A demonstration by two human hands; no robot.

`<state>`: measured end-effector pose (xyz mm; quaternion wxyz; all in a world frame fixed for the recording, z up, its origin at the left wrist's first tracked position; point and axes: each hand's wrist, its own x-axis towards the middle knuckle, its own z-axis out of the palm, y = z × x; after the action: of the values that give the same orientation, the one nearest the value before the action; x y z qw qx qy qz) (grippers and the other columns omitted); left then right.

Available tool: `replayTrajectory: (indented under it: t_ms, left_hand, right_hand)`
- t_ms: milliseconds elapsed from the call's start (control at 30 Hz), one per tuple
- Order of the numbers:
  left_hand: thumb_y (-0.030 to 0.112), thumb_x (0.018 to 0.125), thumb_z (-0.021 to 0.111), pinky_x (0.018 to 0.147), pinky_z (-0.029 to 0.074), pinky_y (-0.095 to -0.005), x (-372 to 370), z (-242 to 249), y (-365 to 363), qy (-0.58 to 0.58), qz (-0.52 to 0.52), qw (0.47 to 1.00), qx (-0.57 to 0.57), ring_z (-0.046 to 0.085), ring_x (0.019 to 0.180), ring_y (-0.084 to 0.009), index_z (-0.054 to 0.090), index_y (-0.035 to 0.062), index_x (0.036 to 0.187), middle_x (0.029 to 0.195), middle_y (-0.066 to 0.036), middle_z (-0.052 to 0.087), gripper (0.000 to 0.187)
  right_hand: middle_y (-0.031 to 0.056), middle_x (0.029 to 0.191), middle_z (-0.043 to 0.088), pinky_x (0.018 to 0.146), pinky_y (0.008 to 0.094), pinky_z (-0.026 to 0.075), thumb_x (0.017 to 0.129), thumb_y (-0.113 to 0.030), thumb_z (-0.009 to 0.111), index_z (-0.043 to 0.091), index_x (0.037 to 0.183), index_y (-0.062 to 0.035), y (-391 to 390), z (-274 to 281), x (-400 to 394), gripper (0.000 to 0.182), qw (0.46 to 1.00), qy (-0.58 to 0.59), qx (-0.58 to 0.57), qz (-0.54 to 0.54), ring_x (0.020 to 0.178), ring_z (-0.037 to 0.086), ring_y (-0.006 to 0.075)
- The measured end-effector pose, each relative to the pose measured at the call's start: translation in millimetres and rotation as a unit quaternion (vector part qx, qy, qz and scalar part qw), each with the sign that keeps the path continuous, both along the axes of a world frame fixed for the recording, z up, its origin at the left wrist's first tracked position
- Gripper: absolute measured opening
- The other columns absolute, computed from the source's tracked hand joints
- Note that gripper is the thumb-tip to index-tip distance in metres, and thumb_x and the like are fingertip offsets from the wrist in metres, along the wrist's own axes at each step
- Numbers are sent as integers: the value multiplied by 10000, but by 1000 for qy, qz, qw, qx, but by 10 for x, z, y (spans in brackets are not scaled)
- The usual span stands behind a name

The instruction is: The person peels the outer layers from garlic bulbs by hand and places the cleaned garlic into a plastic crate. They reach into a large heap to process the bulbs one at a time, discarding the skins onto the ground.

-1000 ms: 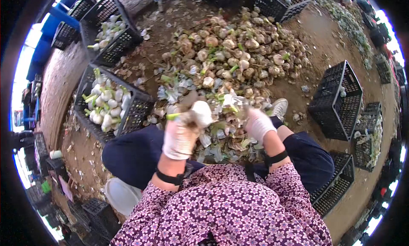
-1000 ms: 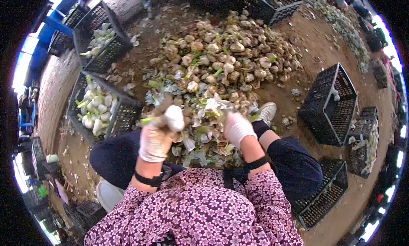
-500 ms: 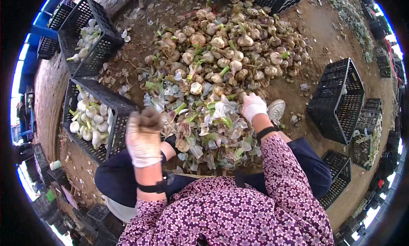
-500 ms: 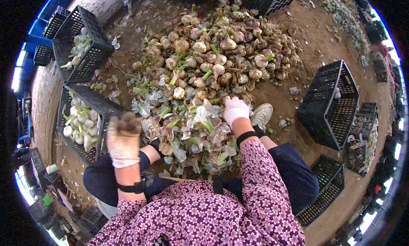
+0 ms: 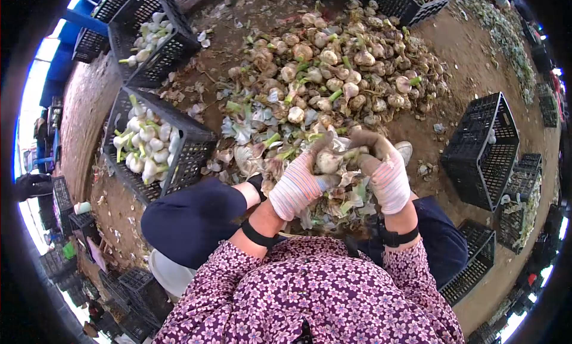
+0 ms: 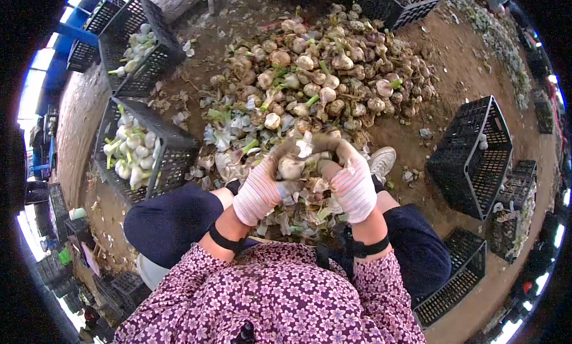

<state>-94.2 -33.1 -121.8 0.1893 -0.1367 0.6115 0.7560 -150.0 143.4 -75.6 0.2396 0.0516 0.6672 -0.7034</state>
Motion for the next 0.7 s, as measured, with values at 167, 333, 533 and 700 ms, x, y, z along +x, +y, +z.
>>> replayTrajectory:
  t_ms: [167,333,533,700]
  left_hand:
    - [-41,748,787,974,469,-296,204,193,-7,107,67,991,36,562,1151,-159,382,69,1483,1317,-72,558,846]
    - [40,692,828,987,483,-363,377,349,-18,314,11,927,-203,582,1175,-298,482,106,1426,1338,-165,541,815]
    - [-23,696,809,956,496,-371,546,579,-18,362,13,887,-287,604,1138,-297,570,81,1321,1254,-138,588,677]
    - [39,699,836,949,503,-351,653,865,3,314,13,931,-184,620,1109,-246,548,59,1344,1190,-110,633,707]
  right_hand:
    - [56,1026,679,798,265,514,874,-145,694,621,1183,-3,-115,161,326,348,990,-59,-131,3,872,627,126]
    - [44,1028,694,817,263,515,864,-206,745,641,1172,-12,-173,300,516,379,991,-13,-132,24,917,634,120]
    - [41,1031,697,844,271,505,879,-147,669,650,1165,2,-103,548,691,323,987,-28,-137,79,928,633,118]
    - [42,1065,689,868,264,490,864,-106,625,640,1175,18,-5,558,759,335,987,-18,-124,96,957,624,120]
